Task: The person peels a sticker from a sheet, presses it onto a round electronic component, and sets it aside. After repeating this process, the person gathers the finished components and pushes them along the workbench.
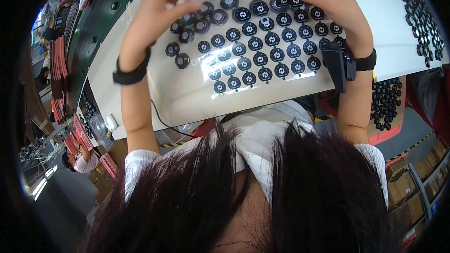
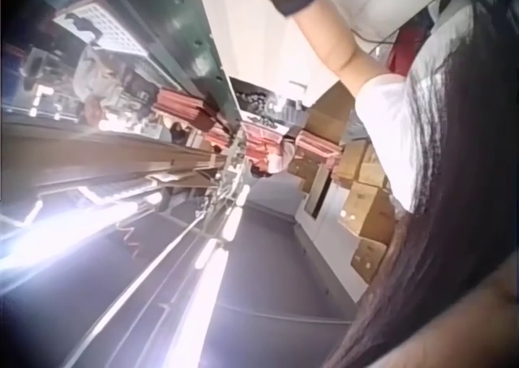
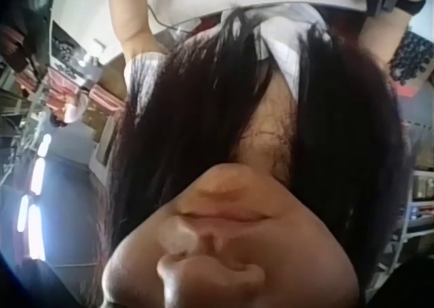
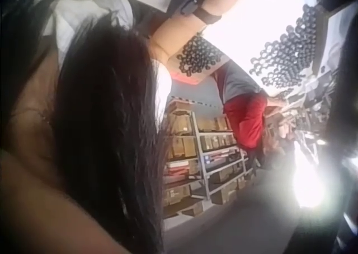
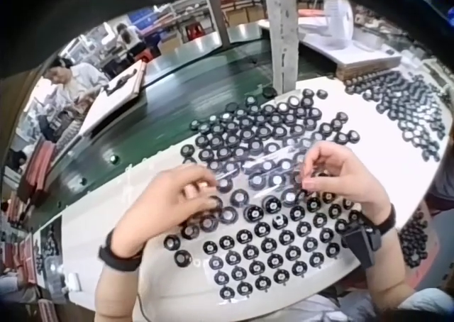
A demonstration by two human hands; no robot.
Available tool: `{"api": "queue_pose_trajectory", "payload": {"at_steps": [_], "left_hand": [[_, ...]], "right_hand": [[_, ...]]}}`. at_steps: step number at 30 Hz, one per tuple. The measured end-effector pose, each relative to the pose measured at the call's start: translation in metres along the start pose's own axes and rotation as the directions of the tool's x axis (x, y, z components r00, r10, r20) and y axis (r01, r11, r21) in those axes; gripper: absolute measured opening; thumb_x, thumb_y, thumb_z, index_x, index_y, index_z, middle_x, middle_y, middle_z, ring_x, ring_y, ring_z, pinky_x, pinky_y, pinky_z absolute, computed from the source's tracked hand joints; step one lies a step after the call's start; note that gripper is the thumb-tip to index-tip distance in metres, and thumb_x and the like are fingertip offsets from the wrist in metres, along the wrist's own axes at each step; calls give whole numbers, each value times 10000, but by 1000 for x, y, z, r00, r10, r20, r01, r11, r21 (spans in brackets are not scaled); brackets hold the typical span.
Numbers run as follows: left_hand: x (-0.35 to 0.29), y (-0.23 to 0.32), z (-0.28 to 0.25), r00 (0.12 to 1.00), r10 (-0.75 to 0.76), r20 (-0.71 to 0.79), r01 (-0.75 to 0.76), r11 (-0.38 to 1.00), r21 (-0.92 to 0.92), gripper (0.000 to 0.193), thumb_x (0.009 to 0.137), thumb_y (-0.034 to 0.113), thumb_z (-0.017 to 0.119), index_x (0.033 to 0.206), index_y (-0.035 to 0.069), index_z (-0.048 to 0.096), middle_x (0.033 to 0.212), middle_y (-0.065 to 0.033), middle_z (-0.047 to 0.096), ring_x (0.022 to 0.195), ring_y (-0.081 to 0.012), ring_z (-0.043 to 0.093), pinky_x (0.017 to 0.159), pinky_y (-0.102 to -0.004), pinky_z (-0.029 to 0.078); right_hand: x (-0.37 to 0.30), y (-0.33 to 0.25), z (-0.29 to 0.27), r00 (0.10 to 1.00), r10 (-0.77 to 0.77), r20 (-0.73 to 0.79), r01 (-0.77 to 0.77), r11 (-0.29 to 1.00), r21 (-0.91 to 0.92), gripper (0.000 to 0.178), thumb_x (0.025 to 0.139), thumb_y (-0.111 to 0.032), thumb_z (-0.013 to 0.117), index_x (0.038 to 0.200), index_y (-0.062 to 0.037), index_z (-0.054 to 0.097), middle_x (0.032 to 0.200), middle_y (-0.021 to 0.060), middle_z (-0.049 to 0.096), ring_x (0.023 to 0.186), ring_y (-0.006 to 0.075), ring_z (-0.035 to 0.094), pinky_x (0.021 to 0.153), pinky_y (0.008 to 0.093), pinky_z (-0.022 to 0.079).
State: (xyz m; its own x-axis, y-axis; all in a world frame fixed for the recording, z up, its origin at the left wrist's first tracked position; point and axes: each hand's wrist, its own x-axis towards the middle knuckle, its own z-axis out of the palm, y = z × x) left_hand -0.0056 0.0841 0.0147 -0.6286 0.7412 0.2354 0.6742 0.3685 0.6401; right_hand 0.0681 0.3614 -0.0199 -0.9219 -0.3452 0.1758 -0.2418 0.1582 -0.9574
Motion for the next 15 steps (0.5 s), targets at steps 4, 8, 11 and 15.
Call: {"api": "queue_pose_trajectory", "payload": {"at_steps": [4,8,11,15], "left_hand": [[-43,18,-20,973,-185,137,159,970,182,221,711,140,662,910,77,590,820,-3,593,628,-92,508,545,-223,375],[-82,35,-10,905,-401,142,340,883,323,230,706,213,671,840,56,568,757,-42,592,596,-170,541,530,-263,405],[-92,42,10,850,-525,45,415,719,557,261,721,250,654,827,42,536,728,-75,590,600,-228,566,541,-306,445],[-96,40,30,857,-516,-10,389,634,669,302,745,311,631,828,49,505,675,-90,578,593,-248,572,521,-307,447]], "right_hand": [[-5,-2,-4,994,15,-107,-12,1000,24,141,764,-20,579,869,-45,488,803,7,511,835,110,488,787,228,369],[17,32,17,952,-299,-59,303,903,305,149,761,-23,592,893,-20,523,821,18,544,810,105,514,745,218,403],[28,49,27,725,-653,-217,516,308,800,173,752,-8,613,906,4,535,857,27,554,811,91,514,710,204,423],[1,-29,17,980,141,-143,-130,988,83,134,765,0,603,873,-22,527,824,11,544,800,86,510,718,199,416]]}}
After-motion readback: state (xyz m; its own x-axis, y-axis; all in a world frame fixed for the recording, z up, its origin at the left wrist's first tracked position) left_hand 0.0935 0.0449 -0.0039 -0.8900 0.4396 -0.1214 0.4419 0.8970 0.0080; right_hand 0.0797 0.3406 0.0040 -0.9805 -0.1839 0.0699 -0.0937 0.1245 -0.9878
